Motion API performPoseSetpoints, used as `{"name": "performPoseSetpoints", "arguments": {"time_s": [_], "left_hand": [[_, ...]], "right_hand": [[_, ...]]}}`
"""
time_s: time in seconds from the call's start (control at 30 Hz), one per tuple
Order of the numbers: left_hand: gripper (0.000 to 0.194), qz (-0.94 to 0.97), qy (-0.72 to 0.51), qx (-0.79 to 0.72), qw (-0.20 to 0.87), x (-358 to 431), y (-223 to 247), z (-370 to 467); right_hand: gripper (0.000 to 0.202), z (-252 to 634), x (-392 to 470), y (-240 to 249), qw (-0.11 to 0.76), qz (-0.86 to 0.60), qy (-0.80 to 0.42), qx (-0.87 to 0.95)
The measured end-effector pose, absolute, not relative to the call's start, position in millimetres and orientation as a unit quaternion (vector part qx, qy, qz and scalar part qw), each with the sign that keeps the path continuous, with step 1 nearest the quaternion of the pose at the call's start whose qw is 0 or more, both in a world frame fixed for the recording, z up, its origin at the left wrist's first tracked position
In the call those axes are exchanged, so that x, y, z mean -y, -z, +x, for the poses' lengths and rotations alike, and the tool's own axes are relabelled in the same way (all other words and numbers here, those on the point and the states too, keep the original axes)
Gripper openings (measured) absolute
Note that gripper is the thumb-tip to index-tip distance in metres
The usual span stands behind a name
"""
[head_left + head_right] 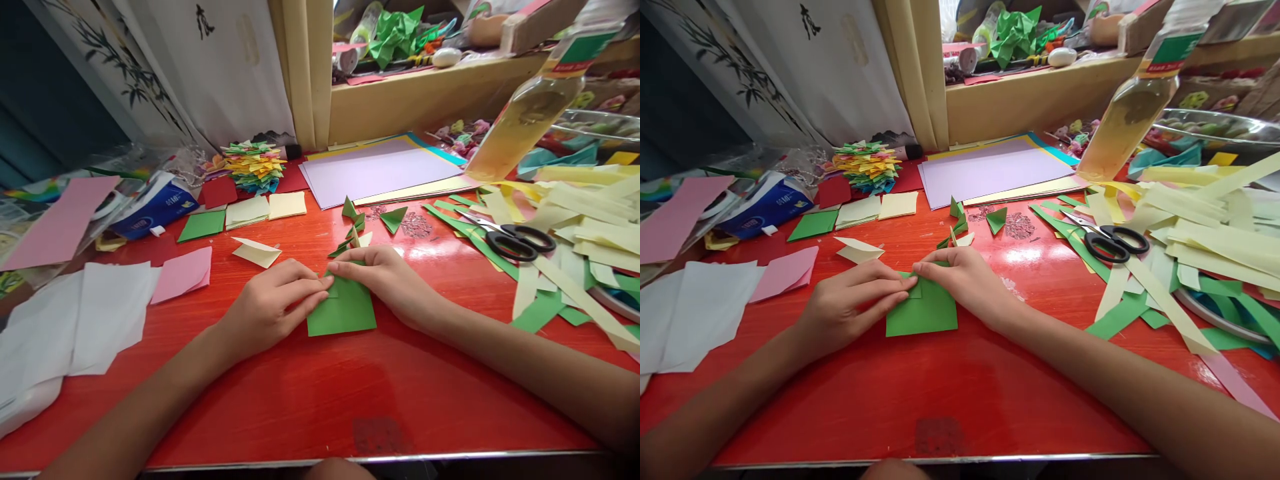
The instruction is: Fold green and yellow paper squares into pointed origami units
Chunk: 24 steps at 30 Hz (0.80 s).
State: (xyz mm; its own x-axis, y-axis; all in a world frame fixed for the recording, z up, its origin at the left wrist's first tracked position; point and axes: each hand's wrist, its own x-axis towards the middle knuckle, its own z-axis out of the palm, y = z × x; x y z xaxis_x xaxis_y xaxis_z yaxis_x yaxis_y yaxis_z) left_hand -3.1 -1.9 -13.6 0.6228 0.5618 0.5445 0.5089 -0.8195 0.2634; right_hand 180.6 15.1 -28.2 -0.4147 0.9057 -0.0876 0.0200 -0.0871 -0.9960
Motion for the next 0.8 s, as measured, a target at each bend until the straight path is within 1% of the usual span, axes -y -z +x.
{"name": "performPoseSetpoints", "arguments": {"time_s": [0.13,0.27,0.37,0.43,0.5,0.57,0.7,0.8], "left_hand": [[0.021,0.872,-0.337,-0.342,0.097,3.7,16.8,-0.6],[0.020,0.816,-0.369,-0.416,0.157,6.2,16.6,0.8],[0.019,0.774,-0.391,-0.466,0.176,7.0,15.8,1.6],[0.026,0.758,-0.391,-0.479,0.205,6.8,16.8,2.6],[0.035,0.746,-0.384,-0.483,0.249,6.3,18.6,3.9],[0.038,0.732,-0.382,-0.488,0.283,5.9,19.9,5.1],[0.031,0.710,-0.402,-0.492,0.305,7.1,17.1,6.8],[0.024,0.690,-0.421,-0.490,0.326,9.1,13.3,8.0]], "right_hand": [[0.022,180.3,-15.1,31.8,0.394,-0.402,-0.615,0.552],[0.021,179.1,-16.4,31.0,0.409,-0.385,-0.624,0.543],[0.035,176.6,-15.3,27.5,0.424,-0.369,-0.637,0.527],[0.041,175.0,-13.2,25.3,0.425,-0.365,-0.638,0.528],[0.040,174.1,-10.7,24.0,0.418,-0.369,-0.625,0.547],[0.040,174.0,-8.4,24.0,0.402,-0.375,-0.604,0.577],[0.042,174.6,-6.1,26.5,0.353,-0.374,-0.570,0.640],[0.044,174.4,-6.8,27.9,0.330,-0.365,-0.569,0.659]]}}
